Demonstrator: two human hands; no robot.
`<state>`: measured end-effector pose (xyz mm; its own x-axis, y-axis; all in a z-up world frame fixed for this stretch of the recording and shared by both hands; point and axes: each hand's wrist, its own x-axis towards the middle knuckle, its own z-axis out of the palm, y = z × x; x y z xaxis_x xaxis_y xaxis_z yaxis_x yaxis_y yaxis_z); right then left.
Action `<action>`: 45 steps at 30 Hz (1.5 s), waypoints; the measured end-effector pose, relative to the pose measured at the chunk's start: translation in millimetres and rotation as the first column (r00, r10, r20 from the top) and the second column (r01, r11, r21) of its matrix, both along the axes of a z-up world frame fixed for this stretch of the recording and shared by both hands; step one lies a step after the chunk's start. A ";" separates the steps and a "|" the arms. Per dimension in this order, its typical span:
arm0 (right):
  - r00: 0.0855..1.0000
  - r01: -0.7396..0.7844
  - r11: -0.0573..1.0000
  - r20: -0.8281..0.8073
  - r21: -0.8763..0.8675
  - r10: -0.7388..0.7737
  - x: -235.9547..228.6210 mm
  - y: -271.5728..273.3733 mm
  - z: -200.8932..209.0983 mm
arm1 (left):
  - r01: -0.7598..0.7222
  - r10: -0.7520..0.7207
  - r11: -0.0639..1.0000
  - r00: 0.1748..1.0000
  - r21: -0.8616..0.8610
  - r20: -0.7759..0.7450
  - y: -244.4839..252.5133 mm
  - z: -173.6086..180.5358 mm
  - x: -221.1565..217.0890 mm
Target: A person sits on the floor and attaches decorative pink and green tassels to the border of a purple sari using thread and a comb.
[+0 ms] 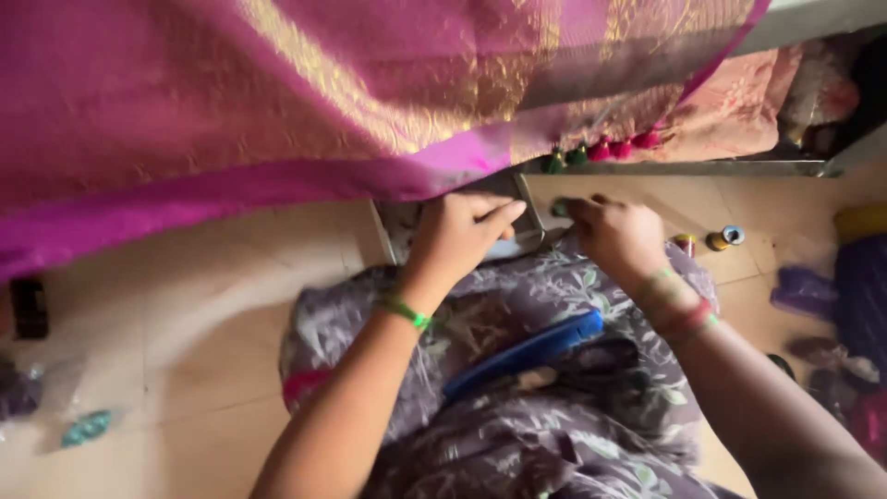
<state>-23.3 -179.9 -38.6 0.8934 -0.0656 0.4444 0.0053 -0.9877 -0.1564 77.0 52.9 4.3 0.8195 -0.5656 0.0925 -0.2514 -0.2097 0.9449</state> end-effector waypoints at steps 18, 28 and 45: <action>0.946 -0.321 0.718 0.183 0.618 0.266 -4.7 18.6 30.5 | 0.169 0.007 0.946 0.844 -0.277 0.537 -46.8 -40.6 -32.0; 0.938 -0.347 0.062 0.344 0.936 0.050 -1.0 15.9 74.2 | 0.161 -0.223 0.974 0.805 0.160 0.550 -10.0 -104.6 2.4; 0.941 -0.292 0.714 0.326 0.636 0.094 -35.4 33.8 80.8 | -0.092 0.092 0.970 0.996 -0.224 -0.009 -61.9 23.1 -6.3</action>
